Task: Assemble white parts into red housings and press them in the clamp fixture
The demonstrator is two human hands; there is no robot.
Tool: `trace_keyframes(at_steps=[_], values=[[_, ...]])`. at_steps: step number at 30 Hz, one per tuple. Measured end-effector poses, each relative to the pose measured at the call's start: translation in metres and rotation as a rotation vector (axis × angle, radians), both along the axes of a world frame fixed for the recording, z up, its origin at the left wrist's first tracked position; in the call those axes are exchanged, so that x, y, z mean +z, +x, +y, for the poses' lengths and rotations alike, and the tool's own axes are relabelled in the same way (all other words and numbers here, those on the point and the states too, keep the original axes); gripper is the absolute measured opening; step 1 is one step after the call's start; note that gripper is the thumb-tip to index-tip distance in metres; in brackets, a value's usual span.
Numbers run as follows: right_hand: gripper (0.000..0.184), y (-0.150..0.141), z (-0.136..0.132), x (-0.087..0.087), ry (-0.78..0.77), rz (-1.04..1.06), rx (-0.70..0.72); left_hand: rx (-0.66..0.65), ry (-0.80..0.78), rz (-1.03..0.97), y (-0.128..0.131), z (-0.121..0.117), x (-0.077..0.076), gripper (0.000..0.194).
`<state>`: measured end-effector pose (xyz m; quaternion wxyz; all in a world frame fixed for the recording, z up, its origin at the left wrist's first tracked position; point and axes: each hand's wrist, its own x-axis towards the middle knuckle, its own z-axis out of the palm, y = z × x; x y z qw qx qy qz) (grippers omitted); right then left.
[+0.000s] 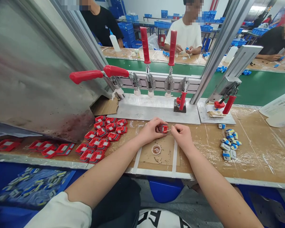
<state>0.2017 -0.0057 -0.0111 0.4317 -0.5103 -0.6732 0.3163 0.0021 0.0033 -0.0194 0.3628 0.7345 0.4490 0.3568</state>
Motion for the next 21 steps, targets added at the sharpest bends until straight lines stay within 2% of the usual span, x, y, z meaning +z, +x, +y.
trace_keyframes(at_steps=[3, 10, 14, 16, 18, 20, 21], values=[[0.040, 0.002, -0.001, 0.001, 0.081, -0.057, -0.017, 0.005, 0.020, 0.004, 0.000, -0.001, 0.000, 0.037], [0.040, 0.002, -0.005, 0.001, 0.387, -0.219, -0.017, 0.021, 0.021, 0.071, 0.001, -0.002, 0.003, 0.037], [0.041, 0.003, -0.008, 0.007, 0.467, -0.168, -0.008, 0.032, 0.028, 0.076, 0.002, -0.001, 0.004, 0.036], [0.042, 0.003, -0.012, 0.010, 0.454, -0.126, 0.126, 0.032, 0.018, 0.052, 0.001, 0.001, 0.004, 0.038], [0.044, 0.000, -0.017, 0.011, 0.419, -0.162, 0.358, 0.037, 0.004, 0.015, 0.000, 0.002, 0.002, 0.040], [0.045, -0.005, -0.024, 0.010, 0.402, -0.303, 0.542, 0.042, -0.007, -0.020, -0.002, 0.004, 0.000, 0.042], [0.045, -0.008, -0.027, 0.010, 0.405, -0.398, 0.587, 0.046, -0.010, -0.033, -0.003, 0.005, -0.001, 0.043]])
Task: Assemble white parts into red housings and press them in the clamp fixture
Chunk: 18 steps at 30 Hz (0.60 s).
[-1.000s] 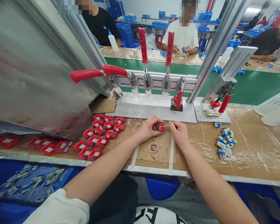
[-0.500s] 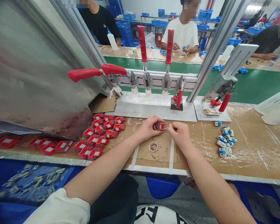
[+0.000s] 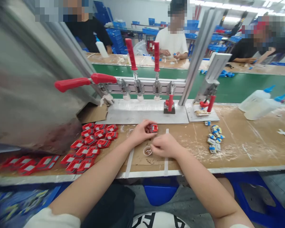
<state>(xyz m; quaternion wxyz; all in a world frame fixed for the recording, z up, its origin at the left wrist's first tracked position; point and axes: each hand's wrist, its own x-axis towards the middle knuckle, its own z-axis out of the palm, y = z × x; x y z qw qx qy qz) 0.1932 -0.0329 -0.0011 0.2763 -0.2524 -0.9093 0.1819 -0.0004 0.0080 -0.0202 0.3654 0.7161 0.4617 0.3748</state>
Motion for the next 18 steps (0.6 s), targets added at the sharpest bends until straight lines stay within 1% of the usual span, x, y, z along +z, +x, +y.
trace_keyframes(at_steps=[2, 3, 4, 5, 6, 8, 9, 10, 11, 12, 14, 16, 18], values=[[0.046, -0.002, -0.003, 0.002, 0.057, -0.178, -0.017, 0.007, -0.009, -0.018, -0.002, 0.002, -0.002, 0.045], [0.045, 0.001, -0.002, 0.004, 0.071, -0.244, -0.059, 0.013, -0.014, -0.027, -0.003, 0.004, -0.002, 0.045], [0.042, 0.008, 0.001, 0.008, 0.069, -0.286, -0.140, 0.020, -0.019, -0.037, -0.004, 0.005, -0.002, 0.046], [0.039, 0.021, 0.005, 0.012, 0.053, -0.308, -0.271, 0.028, -0.023, -0.049, -0.005, 0.006, -0.001, 0.047], [0.036, 0.038, 0.010, 0.017, 0.033, -0.317, -0.453, 0.034, -0.031, -0.068, -0.006, 0.006, 0.000, 0.048], [0.036, 0.084, 0.021, 0.027, -0.006, -0.341, -0.892, 0.034, -0.065, -0.142, -0.008, 0.006, 0.002, 0.052], [0.037, 0.110, 0.027, 0.031, -0.017, -0.389, -1.101, 0.026, -0.092, -0.189, -0.008, 0.006, 0.003, 0.056], [0.037, 0.135, 0.033, 0.034, -0.028, -0.460, -1.233, 0.015, -0.121, -0.237, -0.009, 0.006, 0.004, 0.060], [0.037, 0.157, 0.039, 0.035, -0.048, -0.539, -1.314, 0.004, -0.145, -0.277, -0.009, 0.006, 0.004, 0.064], [0.037, 0.175, 0.044, 0.035, -0.073, -0.605, -1.331, -0.004, -0.160, -0.305, -0.009, 0.006, 0.005, 0.067], [0.037, 0.198, 0.050, 0.033, -0.102, -0.696, -1.279, -0.014, -0.154, -0.324, -0.008, 0.007, 0.005, 0.070], [0.033, 0.205, 0.052, 0.030, -0.098, -0.727, -1.220, -0.015, -0.095, -0.291, -0.008, 0.005, 0.008, 0.069], [0.025, 0.201, 0.049, 0.029, -0.056, -0.671, -1.178, -0.016, 0.011, -0.205, -0.010, 0.000, 0.015, 0.064]])
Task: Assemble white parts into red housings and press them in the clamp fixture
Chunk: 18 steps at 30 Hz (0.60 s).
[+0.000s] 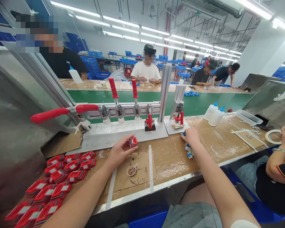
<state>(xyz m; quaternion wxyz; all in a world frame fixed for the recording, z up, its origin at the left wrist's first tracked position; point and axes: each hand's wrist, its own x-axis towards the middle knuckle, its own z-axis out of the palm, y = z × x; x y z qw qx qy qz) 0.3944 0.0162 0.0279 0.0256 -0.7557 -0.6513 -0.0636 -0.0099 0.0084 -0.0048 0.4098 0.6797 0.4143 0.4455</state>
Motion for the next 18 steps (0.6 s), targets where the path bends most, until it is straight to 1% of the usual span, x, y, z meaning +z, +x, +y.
trace_keyframes(at_steps=[1, 2, 4, 6, 8, 11, 13, 16, 18], values=[[0.023, -0.004, -0.004, 0.000, 0.052, 0.071, 0.065, 0.004, 0.061, 0.050, -0.001, -0.004, 0.005, 0.062], [0.022, -0.009, -0.009, 0.000, 0.114, 0.184, 0.160, 0.006, 0.116, 0.091, -0.001, -0.009, 0.011, 0.060], [0.026, -0.022, -0.024, 0.001, 0.227, 0.491, 0.405, 0.008, 0.180, 0.120, -0.001, -0.021, 0.024, 0.059], [0.029, -0.041, -0.043, 0.003, 0.275, 0.755, 0.606, -0.004, 0.172, 0.103, 0.002, -0.035, 0.039, 0.060], [0.030, -0.062, -0.063, 0.006, 0.284, 0.890, 0.724, -0.044, 0.128, 0.095, 0.008, -0.049, 0.052, 0.058], [0.029, -0.093, -0.088, 0.018, 0.287, 0.965, 0.829, -0.120, 0.065, 0.088, 0.021, -0.063, 0.067, 0.054], [0.029, -0.108, -0.099, 0.028, 0.288, 0.965, 0.855, -0.150, 0.030, 0.066, 0.027, -0.067, 0.071, 0.055], [0.030, -0.120, -0.108, 0.040, 0.312, 0.905, 0.862, -0.185, -0.012, 0.053, 0.032, -0.070, 0.069, 0.055], [0.030, -0.124, -0.111, 0.043, 0.346, 0.845, 0.874, -0.197, -0.044, 0.037, 0.033, -0.071, 0.064, 0.058]])
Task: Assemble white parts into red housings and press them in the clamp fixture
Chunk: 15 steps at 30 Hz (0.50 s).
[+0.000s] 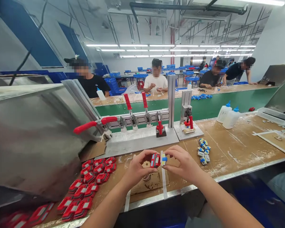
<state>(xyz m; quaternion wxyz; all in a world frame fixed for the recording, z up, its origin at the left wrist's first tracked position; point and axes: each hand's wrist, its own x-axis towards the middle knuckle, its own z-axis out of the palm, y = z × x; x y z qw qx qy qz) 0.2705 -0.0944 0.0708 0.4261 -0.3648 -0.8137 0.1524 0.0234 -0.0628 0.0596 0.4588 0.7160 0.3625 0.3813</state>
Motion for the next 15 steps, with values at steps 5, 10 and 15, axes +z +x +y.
trace_keyframes(at_steps=[5, 10, 15], values=[[0.033, 0.002, -0.002, 0.001, 0.203, -0.084, -0.010, -0.104, -0.196, -0.163, 0.001, -0.002, -0.005, 0.065], [0.041, 0.011, -0.006, 0.013, 0.495, -0.350, 0.090, -0.192, -0.381, -0.152, 0.005, -0.004, 0.002, 0.067], [0.047, 0.021, -0.006, 0.029, 0.602, -0.492, 0.239, -0.303, -0.483, -0.078, 0.014, -0.001, 0.009, 0.055]])
